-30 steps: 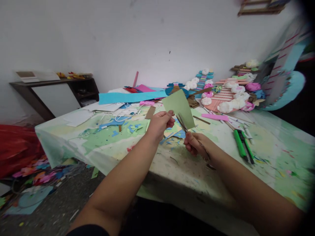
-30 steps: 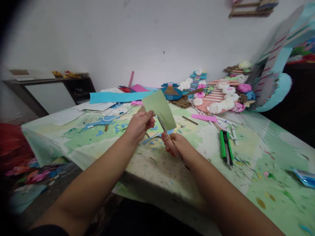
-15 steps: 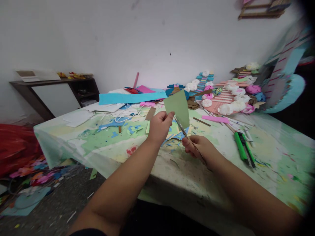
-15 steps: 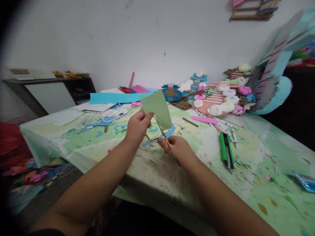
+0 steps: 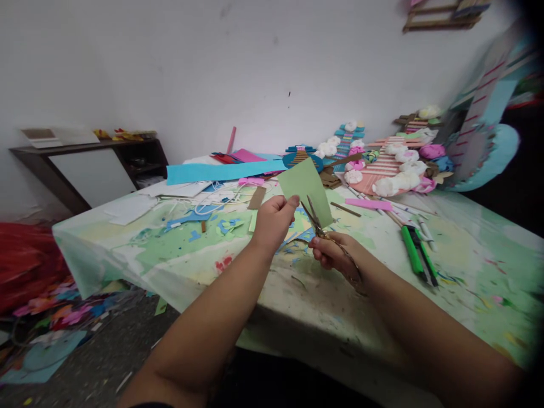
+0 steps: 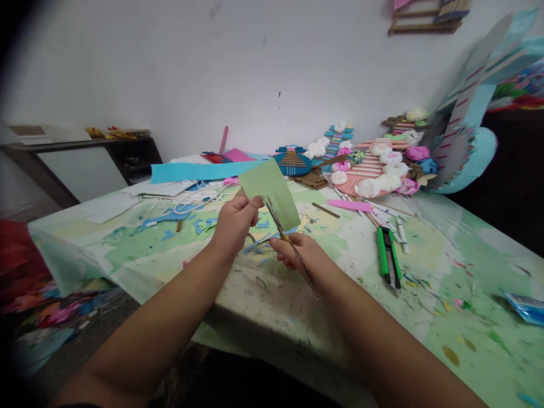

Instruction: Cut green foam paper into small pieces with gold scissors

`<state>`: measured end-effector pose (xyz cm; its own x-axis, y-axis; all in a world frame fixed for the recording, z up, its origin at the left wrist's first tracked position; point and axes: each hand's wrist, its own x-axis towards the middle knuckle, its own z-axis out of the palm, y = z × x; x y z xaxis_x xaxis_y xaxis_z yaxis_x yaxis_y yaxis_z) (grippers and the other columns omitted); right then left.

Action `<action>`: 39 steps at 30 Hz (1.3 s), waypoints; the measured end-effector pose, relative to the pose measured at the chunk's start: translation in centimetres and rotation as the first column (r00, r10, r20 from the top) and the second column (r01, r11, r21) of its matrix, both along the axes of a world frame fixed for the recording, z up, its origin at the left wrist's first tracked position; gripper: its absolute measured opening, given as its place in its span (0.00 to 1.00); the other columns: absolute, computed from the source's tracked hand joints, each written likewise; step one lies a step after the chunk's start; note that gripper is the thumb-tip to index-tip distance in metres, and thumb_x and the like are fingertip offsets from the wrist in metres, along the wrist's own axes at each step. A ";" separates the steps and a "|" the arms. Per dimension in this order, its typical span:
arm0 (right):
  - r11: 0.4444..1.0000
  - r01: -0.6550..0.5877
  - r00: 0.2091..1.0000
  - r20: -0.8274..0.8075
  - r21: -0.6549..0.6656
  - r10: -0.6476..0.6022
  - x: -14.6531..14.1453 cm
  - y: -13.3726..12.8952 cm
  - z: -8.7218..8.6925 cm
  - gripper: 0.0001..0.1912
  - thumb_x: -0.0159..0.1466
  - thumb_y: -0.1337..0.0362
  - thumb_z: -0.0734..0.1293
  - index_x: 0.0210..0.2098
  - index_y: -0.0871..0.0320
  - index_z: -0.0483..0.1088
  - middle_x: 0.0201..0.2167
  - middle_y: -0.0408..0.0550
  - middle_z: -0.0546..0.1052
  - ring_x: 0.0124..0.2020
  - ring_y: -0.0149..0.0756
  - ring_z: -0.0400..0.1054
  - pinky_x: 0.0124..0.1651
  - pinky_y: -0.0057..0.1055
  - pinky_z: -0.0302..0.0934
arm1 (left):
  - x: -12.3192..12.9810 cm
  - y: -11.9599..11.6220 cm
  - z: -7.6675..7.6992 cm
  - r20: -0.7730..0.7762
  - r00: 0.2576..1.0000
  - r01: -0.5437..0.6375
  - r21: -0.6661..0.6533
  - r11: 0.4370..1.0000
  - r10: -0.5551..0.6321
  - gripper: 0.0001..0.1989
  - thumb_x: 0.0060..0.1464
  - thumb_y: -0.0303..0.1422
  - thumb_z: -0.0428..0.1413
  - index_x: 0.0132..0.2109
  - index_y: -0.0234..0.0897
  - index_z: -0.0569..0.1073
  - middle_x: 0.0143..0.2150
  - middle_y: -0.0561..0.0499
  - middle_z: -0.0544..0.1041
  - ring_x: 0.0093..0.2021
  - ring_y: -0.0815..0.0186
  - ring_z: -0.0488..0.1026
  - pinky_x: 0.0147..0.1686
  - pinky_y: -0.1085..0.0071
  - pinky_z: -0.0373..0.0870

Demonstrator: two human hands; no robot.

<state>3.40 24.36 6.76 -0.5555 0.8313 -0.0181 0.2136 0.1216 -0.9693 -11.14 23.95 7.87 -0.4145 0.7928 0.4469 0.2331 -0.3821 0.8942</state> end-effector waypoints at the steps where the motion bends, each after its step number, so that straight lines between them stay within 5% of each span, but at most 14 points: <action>1: 1.000 0.007 1.000 0.000 0.011 -0.007 0.0 0.0 -0.1 0.17 0.50 0.51 0.61 0.20 0.60 0.60 0.16 0.39 0.61 0.16 0.22 0.52 0.19 0.23 0.47 | 0.0 0.0 0.0 -0.007 1.000 0.003 -0.007 1.000 -0.003 0.16 0.42 0.44 0.49 0.22 0.35 0.67 0.13 0.57 0.59 0.15 0.75 0.54 0.18 0.76 0.50; 23: 0.987 0.134 0.988 0.061 0.088 -0.139 -0.3 -1.1 0.8 0.23 0.47 0.44 0.58 0.18 0.59 0.58 0.14 0.42 0.64 0.13 0.23 0.55 0.15 0.23 0.51 | 0.8 -0.2 0.1 0.156 0.955 0.265 -0.055 0.963 -0.253 0.13 0.42 0.41 0.51 0.24 0.34 0.67 0.12 0.58 0.55 0.14 0.77 0.51 0.16 0.77 0.47; 39: 0.976 0.116 0.987 0.092 0.182 -0.134 0.0 -0.3 -0.4 0.19 0.50 0.47 0.57 0.20 0.58 0.58 0.14 0.39 0.63 0.12 0.24 0.56 0.15 0.23 0.51 | 0.8 -0.4 0.2 0.182 0.933 0.321 -0.035 0.947 -0.310 0.13 0.42 0.40 0.51 0.24 0.33 0.67 0.12 0.58 0.55 0.14 0.78 0.50 0.16 0.78 0.46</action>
<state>3.44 24.02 6.38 -0.4496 0.8894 0.0825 0.3357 0.2539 -0.9071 -10.32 23.52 8.09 -0.2047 0.9193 0.3362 -0.0493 -0.3528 0.9344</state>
